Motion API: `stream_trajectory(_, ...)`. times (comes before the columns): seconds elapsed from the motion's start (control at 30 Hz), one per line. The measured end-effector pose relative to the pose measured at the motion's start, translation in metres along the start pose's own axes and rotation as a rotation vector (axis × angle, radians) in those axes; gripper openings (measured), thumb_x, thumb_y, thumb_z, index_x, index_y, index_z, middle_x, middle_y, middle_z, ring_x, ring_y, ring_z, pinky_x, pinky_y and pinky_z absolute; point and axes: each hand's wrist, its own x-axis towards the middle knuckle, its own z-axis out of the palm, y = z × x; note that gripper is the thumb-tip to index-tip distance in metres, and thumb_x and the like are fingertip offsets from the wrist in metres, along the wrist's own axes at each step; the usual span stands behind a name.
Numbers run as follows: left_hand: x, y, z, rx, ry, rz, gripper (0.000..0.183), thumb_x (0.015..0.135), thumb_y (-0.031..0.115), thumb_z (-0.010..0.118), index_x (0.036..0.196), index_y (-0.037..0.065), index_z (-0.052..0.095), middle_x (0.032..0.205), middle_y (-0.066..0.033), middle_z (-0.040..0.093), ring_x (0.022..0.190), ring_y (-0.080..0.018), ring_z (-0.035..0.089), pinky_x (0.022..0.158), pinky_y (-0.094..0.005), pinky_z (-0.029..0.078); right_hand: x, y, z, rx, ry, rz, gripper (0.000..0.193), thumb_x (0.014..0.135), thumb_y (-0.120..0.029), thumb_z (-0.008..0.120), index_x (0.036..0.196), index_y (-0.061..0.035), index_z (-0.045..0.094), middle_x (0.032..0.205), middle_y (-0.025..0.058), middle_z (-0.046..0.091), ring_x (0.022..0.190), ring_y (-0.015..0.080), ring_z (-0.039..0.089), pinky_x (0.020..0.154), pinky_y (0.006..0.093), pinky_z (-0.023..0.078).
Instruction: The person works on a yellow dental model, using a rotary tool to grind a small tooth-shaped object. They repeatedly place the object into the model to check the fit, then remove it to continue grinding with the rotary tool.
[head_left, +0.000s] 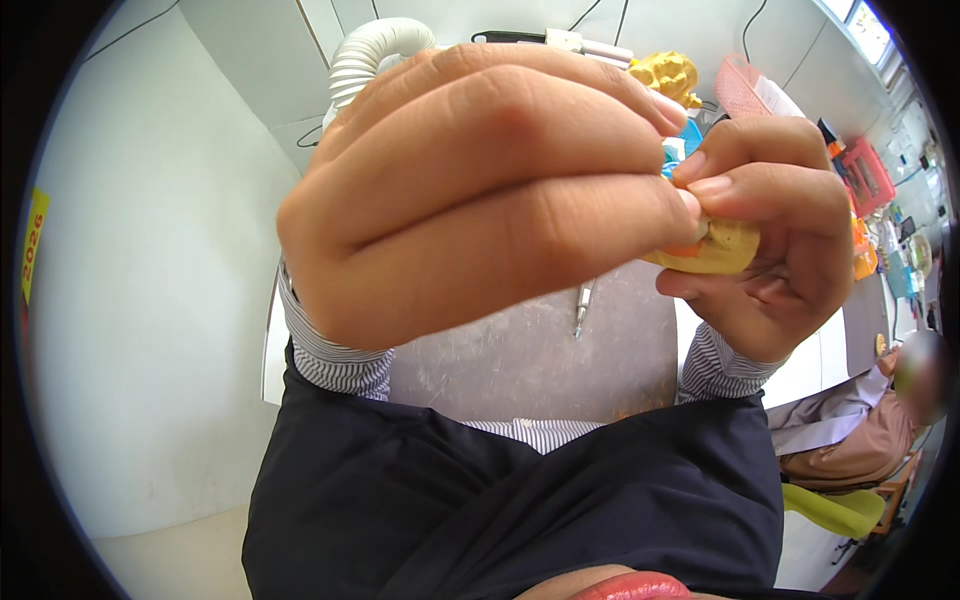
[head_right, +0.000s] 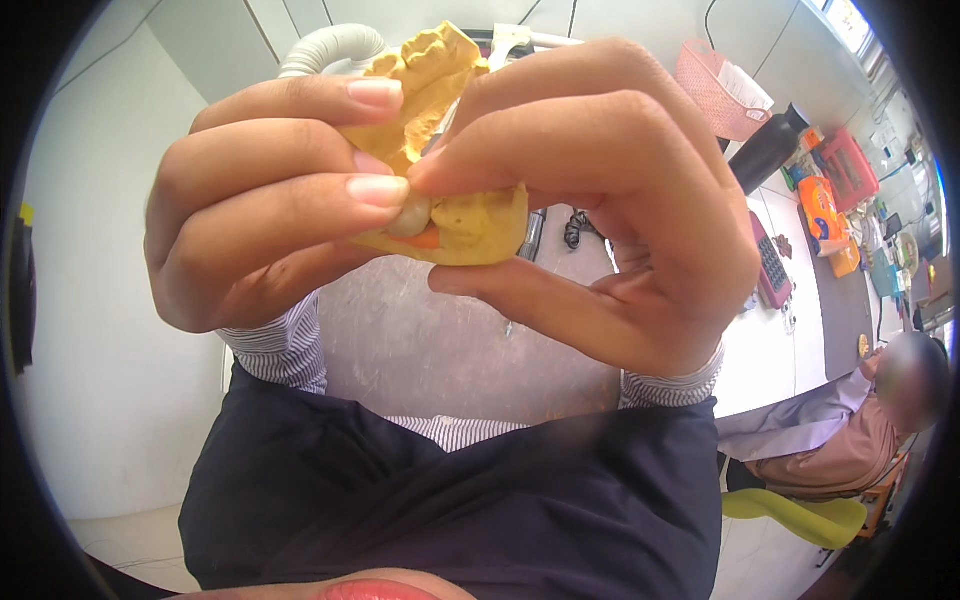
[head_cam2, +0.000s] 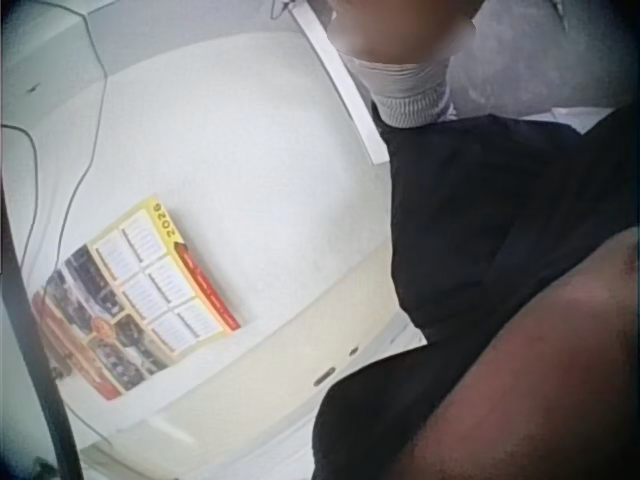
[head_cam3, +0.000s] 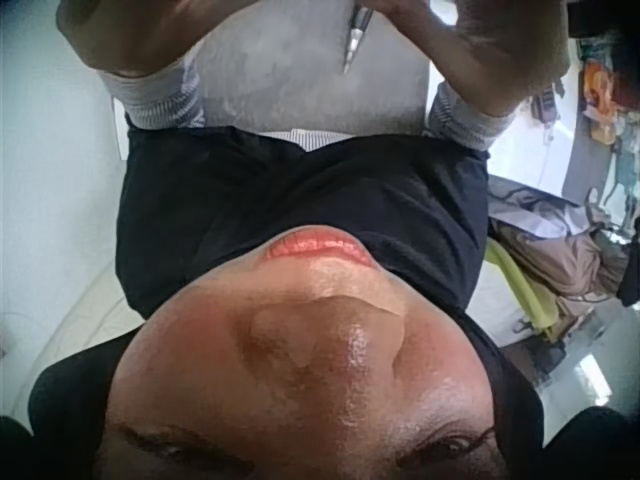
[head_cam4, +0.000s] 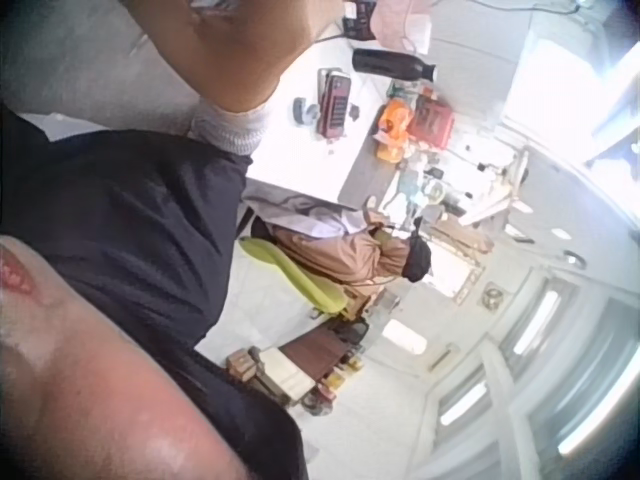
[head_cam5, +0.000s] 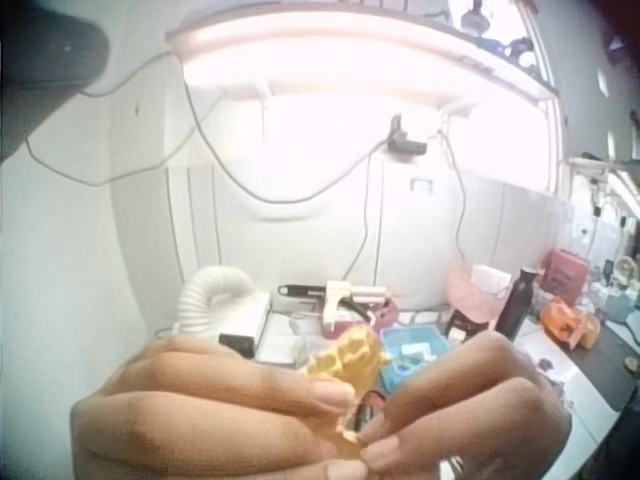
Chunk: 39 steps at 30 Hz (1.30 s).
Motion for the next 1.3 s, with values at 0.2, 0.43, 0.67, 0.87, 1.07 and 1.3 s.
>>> stream_trajectory(0.2,0.003,-0.005,-0.003,0.005,0.005,-0.012,0.040,0.059,0.012,0.078,0.092,0.001,0.058,0.087,-0.0110,0.058,0.089,-0.0276,0.062,0.077,-0.0321,0.054,0.000,-0.005,0.005,-0.016,0.060,0.090,0.043,0.066,-0.005,0.074,0.100,0.0041,0.050,0.097,0.0184,0.050,0.086,0.0186,0.053,0.077,0.0253,0.043)
stream_trajectory(0.43,0.000,-0.010,-0.003,-0.109,-0.031,-0.245,0.050,0.058,0.015,0.080,0.099,0.001,0.055,0.097,-0.0131,0.057,0.097,-0.0276,0.058,0.082,-0.0373,0.051,0.000,0.001,0.006,-0.001,0.121,0.126,0.043,0.067,-0.006,0.073,0.102,0.0049,0.050,0.100,0.0168,0.049,0.091,0.0181,0.052,0.080,0.0257,0.043)
stream_trajectory(0.67,-0.003,0.012,0.008,-0.893,0.095,-0.936,0.078,0.075,0.038,0.061,0.130,-0.003,0.024,0.124,-0.0207,0.040,0.117,-0.0310,0.044,0.093,-0.0398,0.042,-0.001,0.000,0.010,-0.040,0.146,0.157,0.042,0.069,-0.001,0.071,0.103,0.0049,0.049,0.103,0.0160,0.049,0.094,0.0181,0.052,0.082,0.0268,0.044)
stream_trajectory(0.87,0.003,0.021,0.016,-1.379,0.263,-1.265,0.061,0.085,0.027,0.050,0.131,-0.002,0.021,0.122,-0.0175,0.042,0.109,-0.0270,0.050,0.090,-0.0380,0.045,-0.002,0.007,0.015,-0.140,0.094,0.133,0.039,0.068,0.005,0.070,0.102,0.0041,0.050,0.104,0.0158,0.049,0.097,0.0219,0.054,0.082,0.0307,0.047)
stream_trajectory(1.07,0.002,0.020,0.020,-1.279,0.307,-1.213,0.064,0.081,0.017,0.052,0.131,-0.006,0.019,0.119,-0.0218,0.044,0.105,-0.0300,0.054,0.086,-0.0375,0.049,0.000,0.006,0.012,-0.439,0.006,-0.004,0.034,0.064,0.000,0.075,0.092,0.0023,0.056,0.102,0.0144,0.048,0.087,0.0242,0.059,0.078,0.0349,0.049)
stream_trajectory(1.3,-0.009,0.019,0.037,-1.361,0.401,-0.812,0.058,0.084,0.003,0.049,0.133,0.003,0.019,0.120,-0.0118,0.045,0.111,-0.0180,0.047,0.090,-0.0290,0.043,-0.003,0.011,0.015,-0.460,0.114,-0.077,0.033,0.061,-0.005,0.078,0.089,-0.0048,0.061,0.100,0.0105,0.042,0.089,0.0256,0.057,0.076,0.0358,0.052)
